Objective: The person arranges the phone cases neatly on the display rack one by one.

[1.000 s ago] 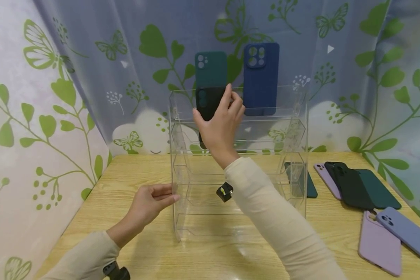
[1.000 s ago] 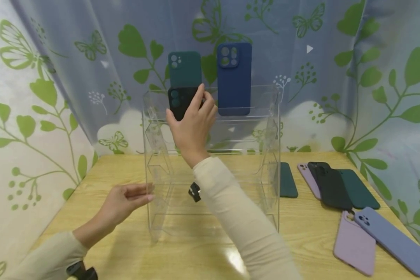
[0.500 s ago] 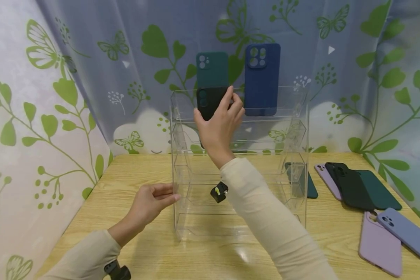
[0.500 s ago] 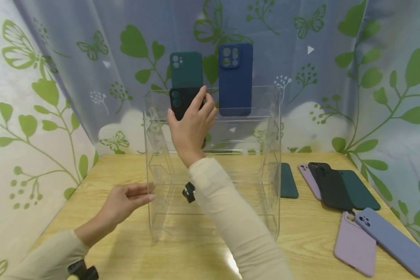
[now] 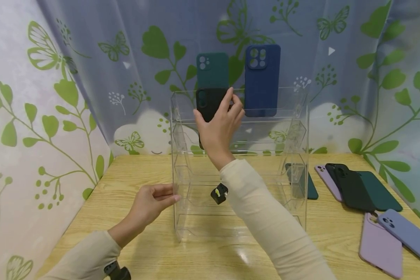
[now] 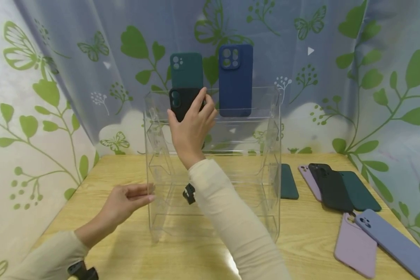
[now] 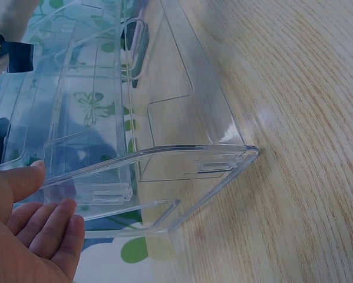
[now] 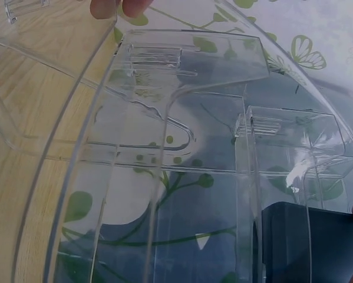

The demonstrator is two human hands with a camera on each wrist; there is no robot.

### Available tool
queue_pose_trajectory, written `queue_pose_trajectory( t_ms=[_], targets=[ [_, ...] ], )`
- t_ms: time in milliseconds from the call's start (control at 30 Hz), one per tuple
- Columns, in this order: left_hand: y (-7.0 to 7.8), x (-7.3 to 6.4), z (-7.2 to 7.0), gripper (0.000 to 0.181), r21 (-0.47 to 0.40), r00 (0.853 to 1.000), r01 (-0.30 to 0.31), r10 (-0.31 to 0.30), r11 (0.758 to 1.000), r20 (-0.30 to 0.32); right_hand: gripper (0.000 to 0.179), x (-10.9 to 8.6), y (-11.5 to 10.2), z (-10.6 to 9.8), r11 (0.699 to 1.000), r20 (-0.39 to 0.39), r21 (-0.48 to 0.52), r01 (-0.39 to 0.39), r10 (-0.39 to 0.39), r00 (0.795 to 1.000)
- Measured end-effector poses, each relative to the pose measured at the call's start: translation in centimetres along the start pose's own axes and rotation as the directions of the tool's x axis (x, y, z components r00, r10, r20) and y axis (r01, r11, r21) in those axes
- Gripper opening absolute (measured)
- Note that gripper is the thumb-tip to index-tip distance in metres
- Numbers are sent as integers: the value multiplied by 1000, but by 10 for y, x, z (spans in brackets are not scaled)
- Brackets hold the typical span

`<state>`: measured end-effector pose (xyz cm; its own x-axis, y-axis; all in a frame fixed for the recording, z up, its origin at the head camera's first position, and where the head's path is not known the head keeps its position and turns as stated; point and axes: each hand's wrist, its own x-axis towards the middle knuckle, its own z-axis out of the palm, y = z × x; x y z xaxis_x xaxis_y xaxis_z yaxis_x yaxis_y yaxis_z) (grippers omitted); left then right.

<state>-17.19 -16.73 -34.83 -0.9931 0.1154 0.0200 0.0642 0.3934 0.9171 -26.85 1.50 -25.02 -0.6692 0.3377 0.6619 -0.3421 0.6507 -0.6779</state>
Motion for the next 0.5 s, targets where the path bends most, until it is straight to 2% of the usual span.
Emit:
queue_pose_trajectory(
  t_ms=[233,500],
  targets=[
    [0,0,1,44,1,1000,5,-5,1000,2,98,-1,2,-7,998,43,57,6,-8,999],
    [0,0,0,44,0,1000,4,-4,1000,9,97,-3,5,-29,990,186,143,-7,-20,982]
  ],
)
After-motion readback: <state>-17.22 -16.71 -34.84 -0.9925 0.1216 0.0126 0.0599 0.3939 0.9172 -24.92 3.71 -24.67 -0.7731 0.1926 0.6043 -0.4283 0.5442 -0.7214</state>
